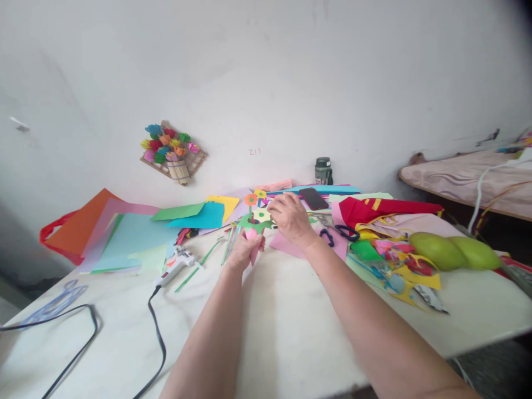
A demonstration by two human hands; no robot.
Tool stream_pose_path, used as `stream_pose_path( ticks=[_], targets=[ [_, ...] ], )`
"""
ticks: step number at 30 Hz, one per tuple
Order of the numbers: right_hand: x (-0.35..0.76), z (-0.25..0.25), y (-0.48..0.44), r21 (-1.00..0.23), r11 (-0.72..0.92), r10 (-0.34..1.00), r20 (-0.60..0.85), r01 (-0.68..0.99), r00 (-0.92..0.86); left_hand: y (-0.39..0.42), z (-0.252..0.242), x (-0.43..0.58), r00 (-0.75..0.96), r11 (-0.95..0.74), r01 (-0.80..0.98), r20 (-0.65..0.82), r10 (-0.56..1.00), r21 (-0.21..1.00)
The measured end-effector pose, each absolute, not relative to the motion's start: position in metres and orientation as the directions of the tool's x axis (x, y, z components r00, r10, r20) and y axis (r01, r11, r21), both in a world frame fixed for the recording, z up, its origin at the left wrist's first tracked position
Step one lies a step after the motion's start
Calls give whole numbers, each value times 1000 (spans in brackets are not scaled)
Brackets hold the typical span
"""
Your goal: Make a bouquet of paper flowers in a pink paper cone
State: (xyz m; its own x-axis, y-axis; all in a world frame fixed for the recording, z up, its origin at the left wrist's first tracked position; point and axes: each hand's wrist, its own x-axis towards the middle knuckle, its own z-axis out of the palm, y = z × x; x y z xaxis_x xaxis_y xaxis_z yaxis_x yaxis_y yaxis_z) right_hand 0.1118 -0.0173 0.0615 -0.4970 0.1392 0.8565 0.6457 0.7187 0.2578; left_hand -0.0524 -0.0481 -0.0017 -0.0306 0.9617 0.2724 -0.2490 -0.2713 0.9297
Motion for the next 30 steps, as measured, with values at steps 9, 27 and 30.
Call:
stream_pose_path(
  ticks=[9, 27, 30],
  targets=[
    [112, 58, -16, 249, 714, 119, 878, 654, -464, -45, -5, -52, -35, -302, -213, 302, 953, 929],
    [108, 58, -23, 217, 688, 145, 894, 693, -424, -40, -9, -48, -32, -370, -215, 372, 928, 904],
    [106, 58, -25, 186, 705, 140, 910, 685, -391, -40, -10, -48, -58, -383, -230, 381, 923, 894]
  ],
)
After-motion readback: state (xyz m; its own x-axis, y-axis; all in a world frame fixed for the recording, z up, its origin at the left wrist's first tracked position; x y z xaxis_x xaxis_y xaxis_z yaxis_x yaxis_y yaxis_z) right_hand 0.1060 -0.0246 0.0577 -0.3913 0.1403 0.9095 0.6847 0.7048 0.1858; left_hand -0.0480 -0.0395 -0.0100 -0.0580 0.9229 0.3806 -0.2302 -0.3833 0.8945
